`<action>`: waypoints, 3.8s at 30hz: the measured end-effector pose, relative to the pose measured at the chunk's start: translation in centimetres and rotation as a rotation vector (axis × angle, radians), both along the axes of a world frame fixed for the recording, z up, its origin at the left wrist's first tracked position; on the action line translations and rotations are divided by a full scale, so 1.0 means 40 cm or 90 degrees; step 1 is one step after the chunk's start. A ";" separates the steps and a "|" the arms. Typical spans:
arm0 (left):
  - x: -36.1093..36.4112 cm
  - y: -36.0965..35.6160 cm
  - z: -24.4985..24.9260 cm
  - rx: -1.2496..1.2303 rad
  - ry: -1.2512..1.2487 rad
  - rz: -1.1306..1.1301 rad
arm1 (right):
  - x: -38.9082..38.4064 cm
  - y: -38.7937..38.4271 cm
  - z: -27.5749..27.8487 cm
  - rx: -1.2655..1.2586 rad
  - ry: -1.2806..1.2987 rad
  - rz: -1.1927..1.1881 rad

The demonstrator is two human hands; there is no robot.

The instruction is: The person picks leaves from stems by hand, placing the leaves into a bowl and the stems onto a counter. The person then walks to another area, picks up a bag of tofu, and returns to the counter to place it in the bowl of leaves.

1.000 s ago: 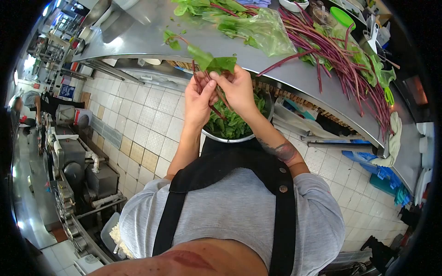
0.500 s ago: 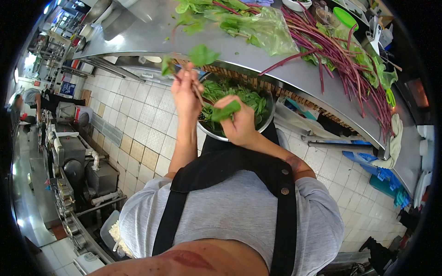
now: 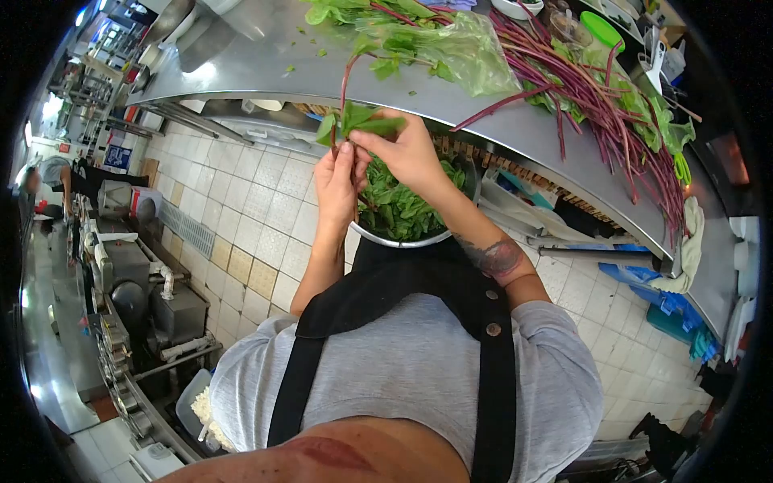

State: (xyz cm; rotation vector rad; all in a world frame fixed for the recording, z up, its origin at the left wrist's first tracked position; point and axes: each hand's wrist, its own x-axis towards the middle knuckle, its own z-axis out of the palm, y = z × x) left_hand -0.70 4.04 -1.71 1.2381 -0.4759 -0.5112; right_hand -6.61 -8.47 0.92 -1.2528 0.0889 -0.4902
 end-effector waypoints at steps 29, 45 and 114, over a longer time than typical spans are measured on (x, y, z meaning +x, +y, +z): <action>0.063 0.019 0.062 -0.262 0.323 -0.298 | -0.071 0.052 -0.051 -0.200 -0.174 -0.257; -0.001 -0.010 0.032 0.037 -0.178 0.074 | -0.035 0.023 0.010 -0.598 -0.123 -0.319; 0.043 -0.703 0.384 0.231 -0.997 -0.181 | -0.214 -0.004 -0.233 -0.580 0.118 0.086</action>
